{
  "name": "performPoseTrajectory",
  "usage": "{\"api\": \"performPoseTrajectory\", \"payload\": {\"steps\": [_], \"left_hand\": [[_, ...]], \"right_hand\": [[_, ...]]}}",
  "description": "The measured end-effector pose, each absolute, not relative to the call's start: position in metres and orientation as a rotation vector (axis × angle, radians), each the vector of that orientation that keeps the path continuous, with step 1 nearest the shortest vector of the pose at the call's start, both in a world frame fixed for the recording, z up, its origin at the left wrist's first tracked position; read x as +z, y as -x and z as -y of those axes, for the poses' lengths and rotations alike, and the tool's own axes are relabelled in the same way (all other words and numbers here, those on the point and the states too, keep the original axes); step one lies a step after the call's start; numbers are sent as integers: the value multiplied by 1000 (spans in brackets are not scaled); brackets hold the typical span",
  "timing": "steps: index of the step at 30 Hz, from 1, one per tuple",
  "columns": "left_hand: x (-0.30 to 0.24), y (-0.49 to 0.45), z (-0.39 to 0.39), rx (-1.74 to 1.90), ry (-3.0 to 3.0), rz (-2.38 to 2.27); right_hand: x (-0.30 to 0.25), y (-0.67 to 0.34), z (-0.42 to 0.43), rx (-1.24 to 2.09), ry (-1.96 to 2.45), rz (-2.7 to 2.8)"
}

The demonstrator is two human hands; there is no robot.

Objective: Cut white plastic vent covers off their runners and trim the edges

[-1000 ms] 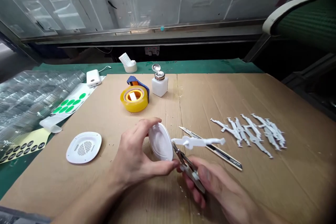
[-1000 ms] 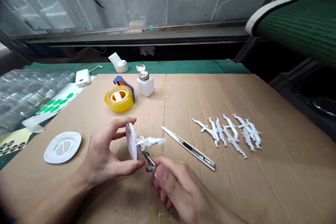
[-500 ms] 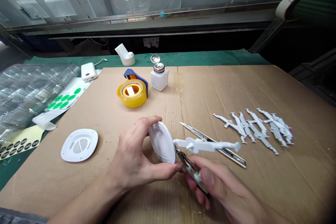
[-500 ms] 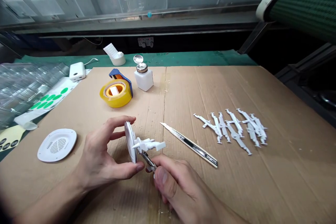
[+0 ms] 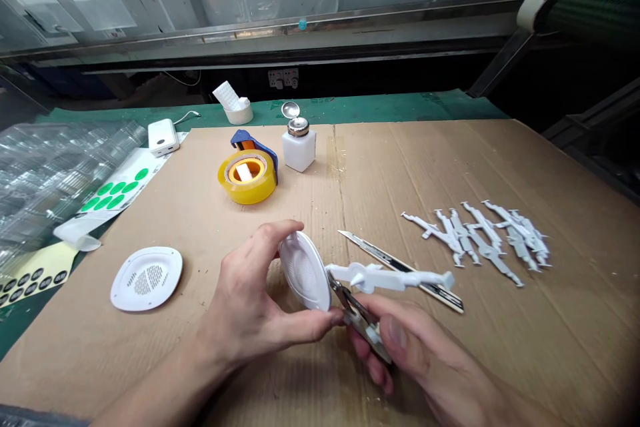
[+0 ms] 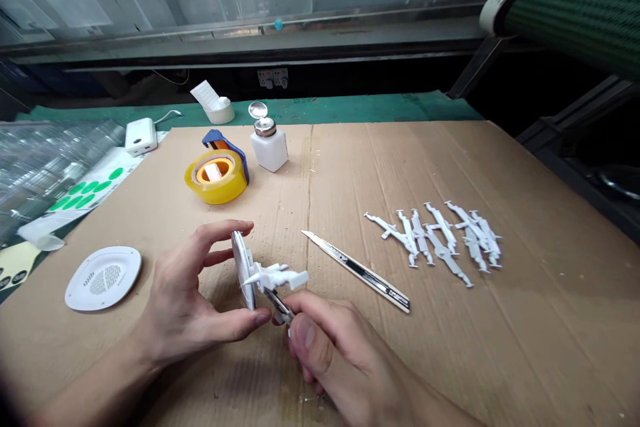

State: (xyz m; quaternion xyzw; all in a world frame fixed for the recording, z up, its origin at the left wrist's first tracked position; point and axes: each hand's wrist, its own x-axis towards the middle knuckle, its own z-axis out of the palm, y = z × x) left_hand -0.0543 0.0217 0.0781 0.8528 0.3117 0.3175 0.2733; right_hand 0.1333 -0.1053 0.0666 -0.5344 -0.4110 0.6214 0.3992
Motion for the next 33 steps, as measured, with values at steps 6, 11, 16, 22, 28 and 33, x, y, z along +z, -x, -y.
{"api": "performPoseTrajectory", "payload": {"steps": [6,11,16,22,28,33], "left_hand": [[76,55,-24,888,-2331,-851],[75,57,-24,916,-2384,-867],[75,57,-24,908,-2372,-873],[76,58,-26,867,-2362,-864],[125,25,-52,324,-2528,-956],[171,-29,-58,-114,-2650,-968]], "right_hand": [[75,-129,103,1429,1358,1049],[82,-129,98,1338,1383,1155],[84,-131,98,1355,1432,1229],[66,-125,103,1393,1403,1080],[64,-120,94,1722,1179,508],[73,-117,89,1701,1156,412]]}}
